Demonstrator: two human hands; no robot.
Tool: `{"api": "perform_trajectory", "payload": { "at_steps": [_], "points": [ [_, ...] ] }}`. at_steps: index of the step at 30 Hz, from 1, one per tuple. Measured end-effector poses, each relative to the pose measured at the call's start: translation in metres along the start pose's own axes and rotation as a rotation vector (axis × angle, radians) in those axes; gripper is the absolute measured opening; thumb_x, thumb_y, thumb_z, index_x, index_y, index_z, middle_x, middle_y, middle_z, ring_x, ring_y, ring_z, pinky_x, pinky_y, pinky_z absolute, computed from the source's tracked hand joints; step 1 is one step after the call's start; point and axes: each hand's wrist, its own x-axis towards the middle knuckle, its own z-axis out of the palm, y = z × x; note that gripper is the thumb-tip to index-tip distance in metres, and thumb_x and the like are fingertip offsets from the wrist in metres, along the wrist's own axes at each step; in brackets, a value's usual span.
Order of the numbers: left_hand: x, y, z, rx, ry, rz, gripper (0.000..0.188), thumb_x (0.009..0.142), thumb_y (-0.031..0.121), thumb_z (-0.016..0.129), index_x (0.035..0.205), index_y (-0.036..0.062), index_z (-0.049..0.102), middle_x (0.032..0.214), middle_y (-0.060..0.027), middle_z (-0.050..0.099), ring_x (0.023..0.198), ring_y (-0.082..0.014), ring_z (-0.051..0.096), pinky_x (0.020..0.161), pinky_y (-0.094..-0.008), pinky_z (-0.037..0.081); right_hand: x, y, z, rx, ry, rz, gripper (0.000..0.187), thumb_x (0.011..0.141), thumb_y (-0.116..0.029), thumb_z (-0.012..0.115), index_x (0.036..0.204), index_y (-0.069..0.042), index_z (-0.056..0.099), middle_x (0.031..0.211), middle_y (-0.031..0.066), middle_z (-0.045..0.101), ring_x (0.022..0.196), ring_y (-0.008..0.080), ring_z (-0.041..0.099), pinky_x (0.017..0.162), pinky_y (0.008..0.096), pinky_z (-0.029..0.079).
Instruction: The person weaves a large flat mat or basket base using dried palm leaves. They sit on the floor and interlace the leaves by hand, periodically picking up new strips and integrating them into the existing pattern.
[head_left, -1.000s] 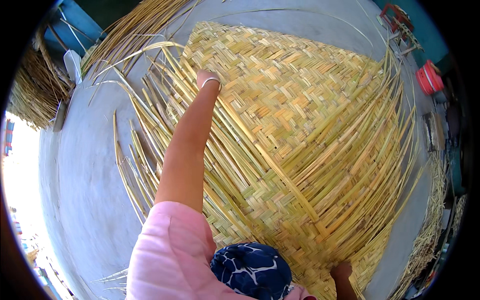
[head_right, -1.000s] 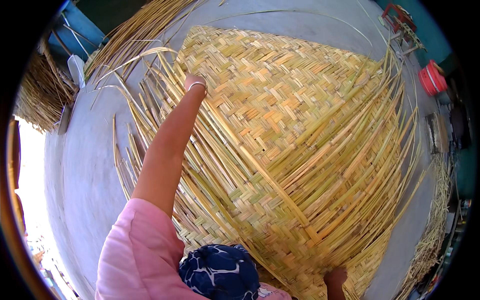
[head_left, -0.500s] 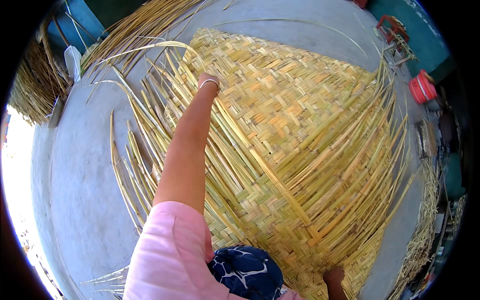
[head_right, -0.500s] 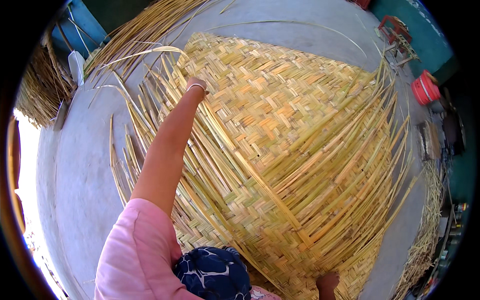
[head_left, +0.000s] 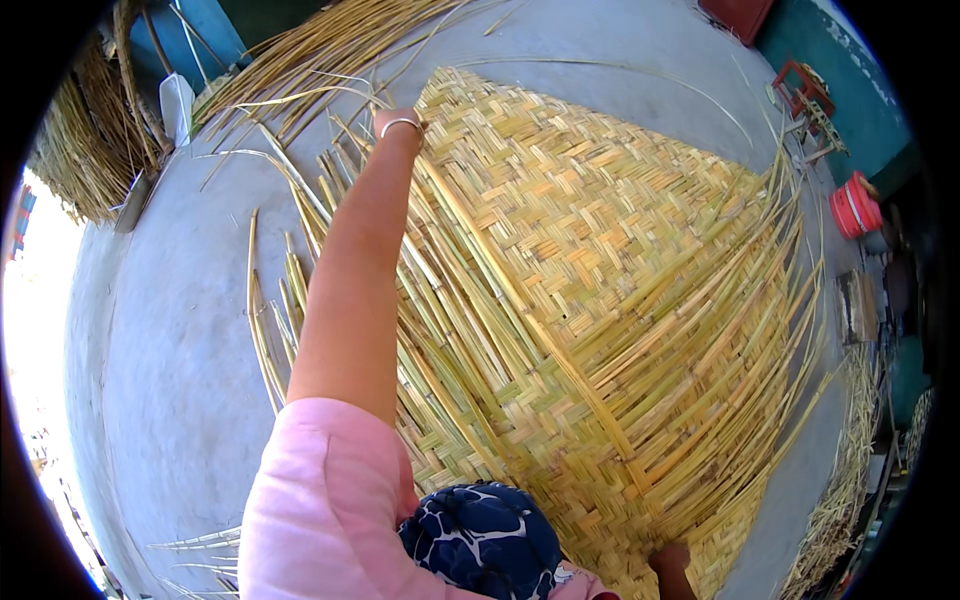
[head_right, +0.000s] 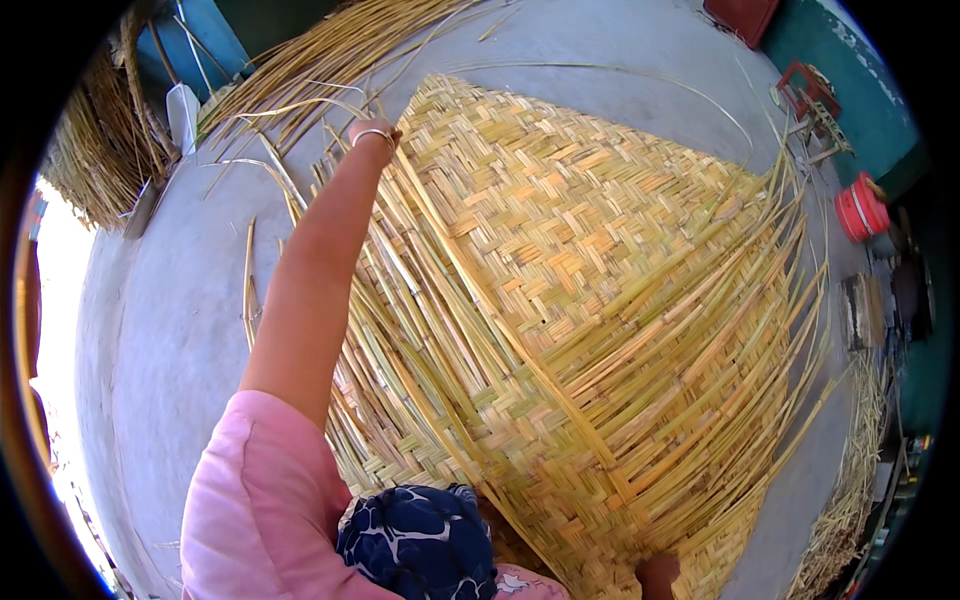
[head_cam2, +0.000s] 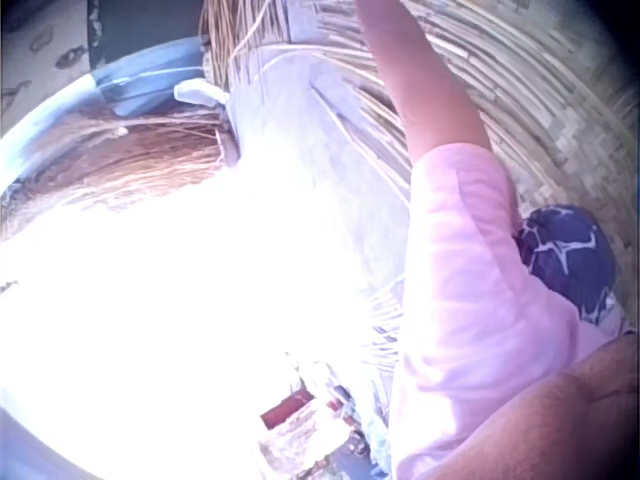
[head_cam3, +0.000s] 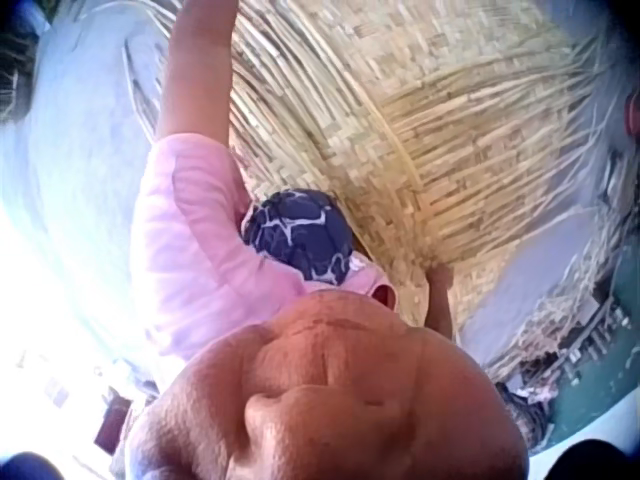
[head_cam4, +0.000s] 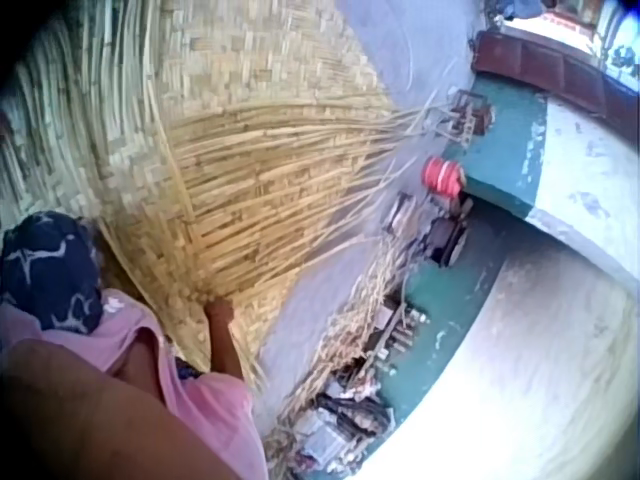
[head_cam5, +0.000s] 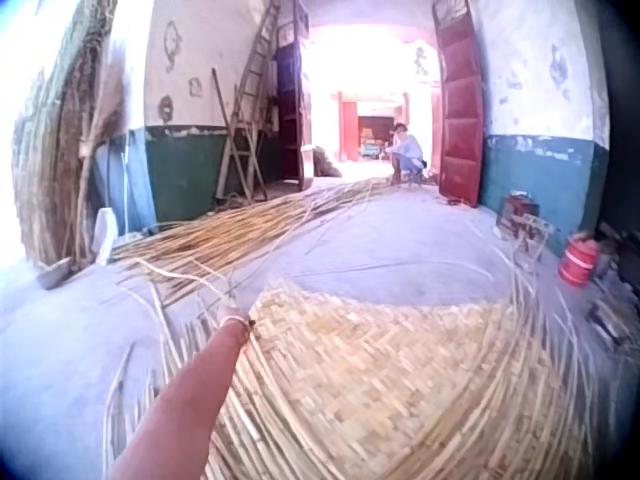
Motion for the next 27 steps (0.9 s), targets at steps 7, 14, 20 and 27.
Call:
{"api": "perform_trajectory", "payload": {
  "at_steps": [7, 14, 20, 27],
  "points": [
    [-0.028, 0.141, -0.011, 0.175, 0.083, 0.332, 0.018, 0.084, 0.005, 0.047, 0.1, 0.0001, 0.054, 0.087, -0.0229, 0.062, 0.069, -0.0361, 0.063, 0.058, -0.0416, 0.051, 0.024, 0.01, 0.005, -0.088, -0.103, -0.054, 0.066, 0.082, -0.062, 0.046, 0.105, -0.002, 0.059, 0.097, 0.0105, 0.062, 0.088, 0.0219, 0.061, 0.073, 0.0348, 0.05],
    [-0.134, 0.091, 0.027, 0.713, -0.025, 0.914, 0.037, 0.085, 0.024, 0.048, 0.12, 0.0113, 0.052, 0.102, -0.022, 0.061, 0.095, -0.0406, 0.057, 0.083, -0.0451, 0.045, 0.02, 0.023, 0.026, -0.001, 0.061, -0.128, 0.068, 0.081, -0.06, 0.048, 0.109, 0.001, 0.057, 0.105, 0.0137, 0.061, 0.095, 0.0251, 0.06, 0.075, 0.0373, 0.05],
    [-0.02, -0.067, -0.042, 0.771, -0.108, 0.105, 0.021, 0.083, 0.015, 0.053, 0.088, -0.0047, 0.058, 0.064, -0.0142, 0.059, 0.05, -0.0235, 0.058, 0.045, -0.0372, 0.046, 0.021, 0.015, 0.029, 0.042, 0.169, -0.117, 0.062, 0.083, -0.056, 0.047, 0.1, 0.002, 0.06, 0.098, 0.0178, 0.063, 0.091, 0.0284, 0.062, 0.076, 0.0388, 0.05],
    [-0.087, -0.092, -0.06, 0.476, 0.183, -0.006, 0.034, 0.084, 0.026, 0.06, 0.097, -0.0052, 0.057, 0.079, -0.0194, 0.061, 0.062, -0.026, 0.061, 0.052, -0.0377, 0.047, 0.009, 0.012, 0.023, 0.019, 0.078, -0.081, 0.051, 0.085, -0.049, 0.052, 0.099, -0.001, 0.059, 0.089, 0.0099, 0.059, 0.078, 0.0204, 0.06, 0.065, 0.0349, 0.049]
  ]
}}
